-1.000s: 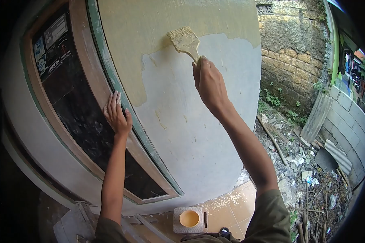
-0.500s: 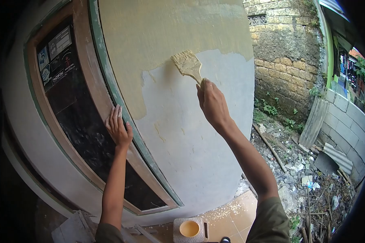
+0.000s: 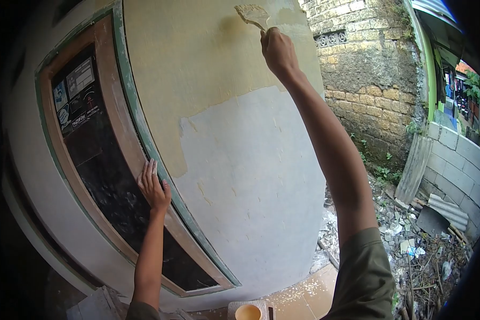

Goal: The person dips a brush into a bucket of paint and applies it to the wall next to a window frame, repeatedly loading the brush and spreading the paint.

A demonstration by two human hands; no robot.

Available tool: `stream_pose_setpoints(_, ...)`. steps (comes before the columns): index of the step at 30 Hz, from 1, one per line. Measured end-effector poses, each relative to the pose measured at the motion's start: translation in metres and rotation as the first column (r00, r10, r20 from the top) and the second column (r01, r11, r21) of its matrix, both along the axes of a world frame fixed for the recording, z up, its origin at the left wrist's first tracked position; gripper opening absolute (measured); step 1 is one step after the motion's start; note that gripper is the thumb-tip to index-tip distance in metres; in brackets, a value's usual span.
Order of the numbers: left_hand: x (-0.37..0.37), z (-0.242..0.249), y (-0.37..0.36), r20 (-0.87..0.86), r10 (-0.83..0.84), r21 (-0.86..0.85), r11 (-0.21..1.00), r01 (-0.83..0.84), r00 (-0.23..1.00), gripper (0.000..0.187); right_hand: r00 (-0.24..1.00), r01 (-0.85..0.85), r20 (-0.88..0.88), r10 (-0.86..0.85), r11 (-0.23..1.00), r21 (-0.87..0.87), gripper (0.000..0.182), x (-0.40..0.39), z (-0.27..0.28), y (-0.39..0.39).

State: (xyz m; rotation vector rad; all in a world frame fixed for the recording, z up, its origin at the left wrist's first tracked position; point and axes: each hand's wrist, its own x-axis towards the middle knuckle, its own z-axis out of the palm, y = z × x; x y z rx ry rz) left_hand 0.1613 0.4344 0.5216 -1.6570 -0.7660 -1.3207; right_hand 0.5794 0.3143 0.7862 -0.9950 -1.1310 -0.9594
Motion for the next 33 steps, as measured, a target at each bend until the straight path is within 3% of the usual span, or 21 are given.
stream_pose_setpoints(7,0.001,-0.002,0.002,0.005,0.023,0.004,1.0,-0.023,1.0,0.051,0.998,0.059,0.029,-0.059,0.998,0.009,0.039,0.026,0.082,0.008)
stream_pose_setpoints(14,0.001,-0.003,0.005,0.014,0.039,0.009,0.999,-0.039,0.999,0.051,0.994,0.055,0.095,-0.059,0.998,0.043,0.038,0.044,0.125,0.036)
stream_pose_setpoints(33,0.001,-0.005,0.007,0.015,0.042,0.011,0.999,-0.042,0.999,0.05,0.978,0.088,0.196,-0.075,0.994,-0.061,0.032,0.067,0.118,0.061)
